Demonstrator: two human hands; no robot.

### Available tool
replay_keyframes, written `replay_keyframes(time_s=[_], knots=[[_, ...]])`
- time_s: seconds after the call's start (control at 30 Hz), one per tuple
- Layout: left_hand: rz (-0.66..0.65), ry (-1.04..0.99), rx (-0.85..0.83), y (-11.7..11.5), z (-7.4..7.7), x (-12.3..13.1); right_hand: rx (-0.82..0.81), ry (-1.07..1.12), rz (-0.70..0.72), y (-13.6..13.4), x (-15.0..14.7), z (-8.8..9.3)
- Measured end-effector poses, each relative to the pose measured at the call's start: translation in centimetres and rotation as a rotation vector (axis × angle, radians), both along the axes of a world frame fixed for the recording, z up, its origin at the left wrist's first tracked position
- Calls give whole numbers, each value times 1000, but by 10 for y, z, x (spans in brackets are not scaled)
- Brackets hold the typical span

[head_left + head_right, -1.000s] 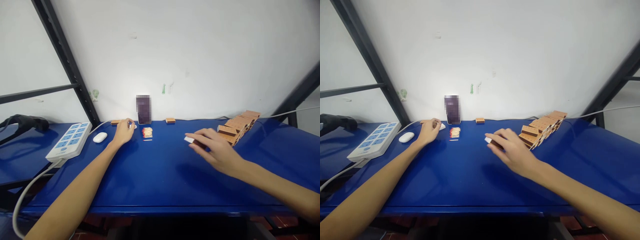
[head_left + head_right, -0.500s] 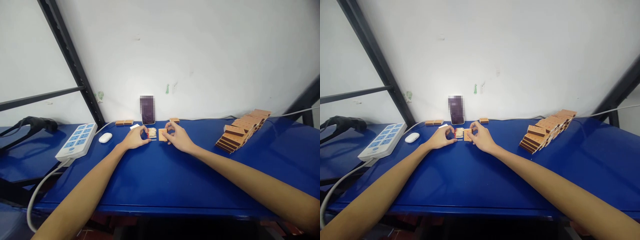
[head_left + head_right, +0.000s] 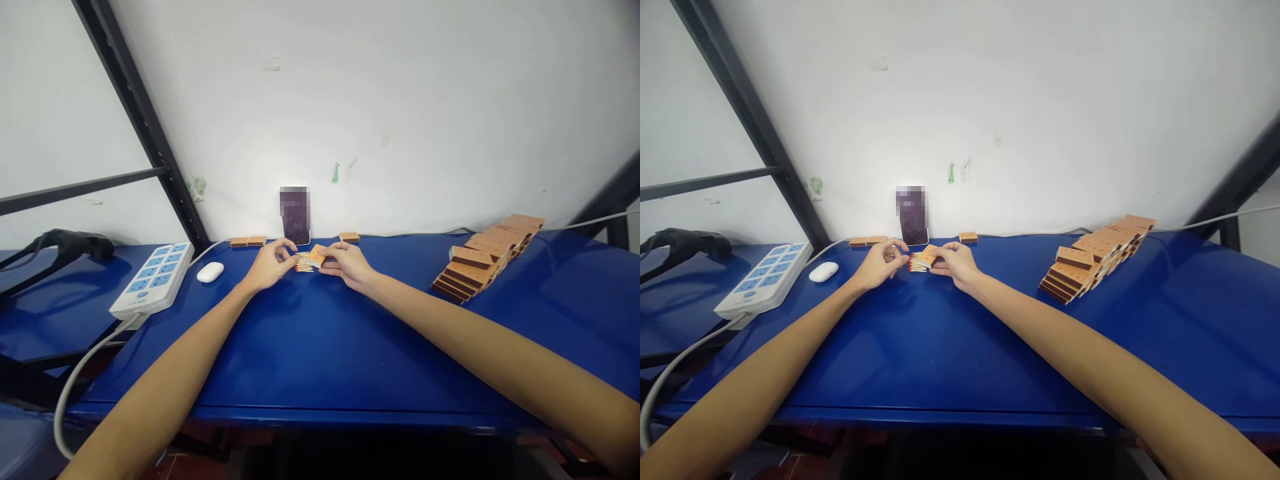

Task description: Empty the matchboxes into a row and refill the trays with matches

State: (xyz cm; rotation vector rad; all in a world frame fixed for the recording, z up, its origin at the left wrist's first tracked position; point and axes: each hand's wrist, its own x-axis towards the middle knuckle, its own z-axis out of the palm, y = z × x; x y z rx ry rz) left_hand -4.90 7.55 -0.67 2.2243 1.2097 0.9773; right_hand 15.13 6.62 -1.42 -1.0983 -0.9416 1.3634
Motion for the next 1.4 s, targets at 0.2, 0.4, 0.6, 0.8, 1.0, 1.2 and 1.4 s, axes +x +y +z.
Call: replay_keyframes(time_s=[0.2,0.4,0.6,0.8,1.0,1.2,1.4], knots=[[-9,120,107,-13,-9,15,27,82,-16,-4,1,-3],[99,241,338,-15,-18,33,99,136,1,-9,2,-9],[109,231,365,-19,-16,36,183,150,-10,-11,0,-11],[142,222,419,-17,-20,38,266,117,-14,-10,-1,-15],[133,232,504,-13,-23,29,336,45,-2,-10,-1,-19],[87,224,538,-10,-25,26,303,36,35,-11,0,-18],[92,253,589,-5,-20,22,220,94,14,-6,4,-16]])
